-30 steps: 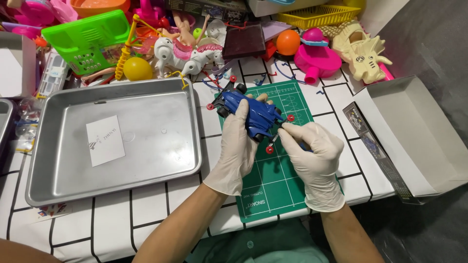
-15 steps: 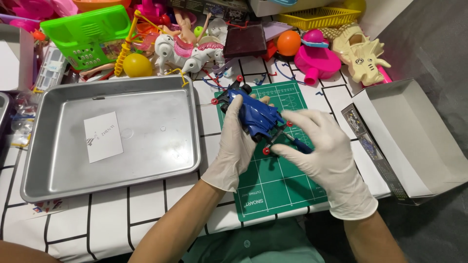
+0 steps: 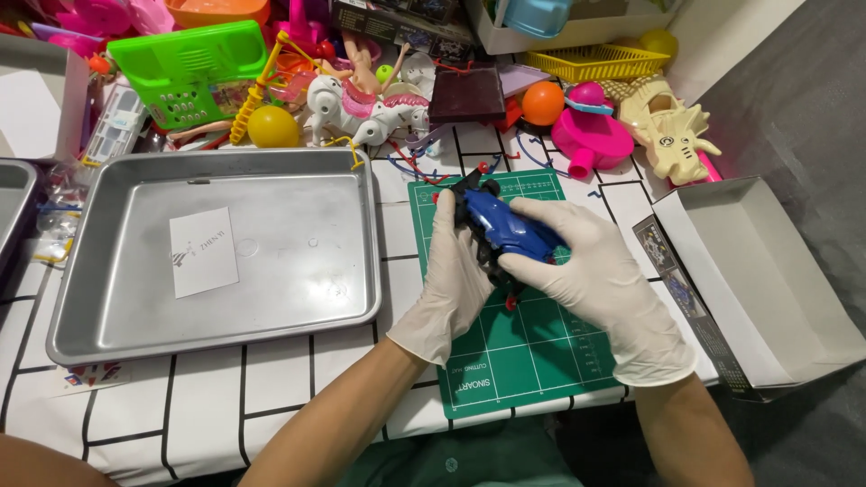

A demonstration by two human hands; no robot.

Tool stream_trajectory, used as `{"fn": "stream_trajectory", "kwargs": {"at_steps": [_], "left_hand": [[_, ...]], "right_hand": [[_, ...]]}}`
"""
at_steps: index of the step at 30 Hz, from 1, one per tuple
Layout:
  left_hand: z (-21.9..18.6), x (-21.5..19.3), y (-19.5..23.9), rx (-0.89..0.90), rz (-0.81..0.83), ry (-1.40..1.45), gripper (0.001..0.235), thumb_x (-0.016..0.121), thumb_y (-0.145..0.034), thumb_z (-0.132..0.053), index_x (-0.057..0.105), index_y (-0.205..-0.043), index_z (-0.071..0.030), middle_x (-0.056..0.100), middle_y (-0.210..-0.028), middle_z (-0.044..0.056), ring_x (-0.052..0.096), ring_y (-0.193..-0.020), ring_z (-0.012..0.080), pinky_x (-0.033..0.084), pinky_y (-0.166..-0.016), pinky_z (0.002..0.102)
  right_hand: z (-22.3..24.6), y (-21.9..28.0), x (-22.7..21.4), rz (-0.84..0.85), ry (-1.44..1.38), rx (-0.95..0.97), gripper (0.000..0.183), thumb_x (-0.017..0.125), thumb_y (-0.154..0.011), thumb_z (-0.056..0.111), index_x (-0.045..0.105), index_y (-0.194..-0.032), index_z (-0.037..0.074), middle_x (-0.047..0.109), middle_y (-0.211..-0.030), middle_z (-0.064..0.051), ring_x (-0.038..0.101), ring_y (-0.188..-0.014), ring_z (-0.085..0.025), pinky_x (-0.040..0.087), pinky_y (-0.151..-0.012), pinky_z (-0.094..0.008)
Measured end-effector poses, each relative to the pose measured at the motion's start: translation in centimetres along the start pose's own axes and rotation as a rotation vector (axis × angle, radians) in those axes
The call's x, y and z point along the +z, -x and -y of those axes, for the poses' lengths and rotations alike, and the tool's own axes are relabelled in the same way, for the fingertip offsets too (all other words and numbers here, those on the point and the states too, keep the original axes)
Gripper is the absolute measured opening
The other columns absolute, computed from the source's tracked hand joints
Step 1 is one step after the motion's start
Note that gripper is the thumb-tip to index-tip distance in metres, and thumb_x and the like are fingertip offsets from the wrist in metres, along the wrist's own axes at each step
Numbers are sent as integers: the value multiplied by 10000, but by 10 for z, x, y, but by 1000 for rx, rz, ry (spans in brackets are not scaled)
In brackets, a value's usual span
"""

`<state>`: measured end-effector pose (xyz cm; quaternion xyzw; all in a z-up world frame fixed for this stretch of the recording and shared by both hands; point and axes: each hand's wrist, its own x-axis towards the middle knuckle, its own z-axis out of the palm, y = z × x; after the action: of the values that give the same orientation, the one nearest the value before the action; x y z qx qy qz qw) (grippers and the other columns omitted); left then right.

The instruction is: Assembling a toy car chassis using a screwdriver and installing batteries on a workspace.

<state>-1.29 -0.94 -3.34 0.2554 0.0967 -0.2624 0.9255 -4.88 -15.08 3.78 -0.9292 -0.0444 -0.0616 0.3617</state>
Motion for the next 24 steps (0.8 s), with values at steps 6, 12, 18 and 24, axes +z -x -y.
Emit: {"fn": "stream_trajectory", "kwargs": {"at_steps": [6, 12, 18, 24], "left_hand": [[-7, 18, 16, -9, -9, -59, 832, 444, -882, -798, 591, -1395, -159, 674, -1289, 139, 677, -1152, 345, 558, -962, 590], [-8, 2, -1, 44, -32, -65, 840, 363, -911, -819, 591, -1340, -134, 677, -1304, 179, 681, -1164, 364, 566, -926, 613], [-10, 4, 0, 36, -17, -91, 887, 338, -904, -826, 587, -1374, -116, 671, -1335, 212, 664, -1208, 399, 537, -949, 640], [-7, 6, 2, 26, -40, -145, 878, 347, -909, -809, 595, -1388, -116, 673, -1292, 199, 662, -1190, 383, 511, -1008, 624]], "right_hand": [[-4, -5, -14, -157, -130, 132, 587, 943, -725, 256, 736, -1274, 232, 707, -1164, -76, 685, -992, -216, 596, -863, -332], [-67, -17, -6, -238, 145, 57, 585, 936, -754, 320, 734, -1281, 165, 697, -1206, -165, 646, -1170, -372, 530, -971, -447], [-110, -17, 15, -40, 307, 174, 585, 862, -753, 347, 713, -1315, 280, 711, -1268, -35, 641, -1222, -300, 509, -1041, -441], [-64, -15, 10, -221, 432, -474, 341, 819, -889, 244, 754, -1210, 339, 702, -1086, 95, 651, -1058, -194, 496, -916, -365]]}}
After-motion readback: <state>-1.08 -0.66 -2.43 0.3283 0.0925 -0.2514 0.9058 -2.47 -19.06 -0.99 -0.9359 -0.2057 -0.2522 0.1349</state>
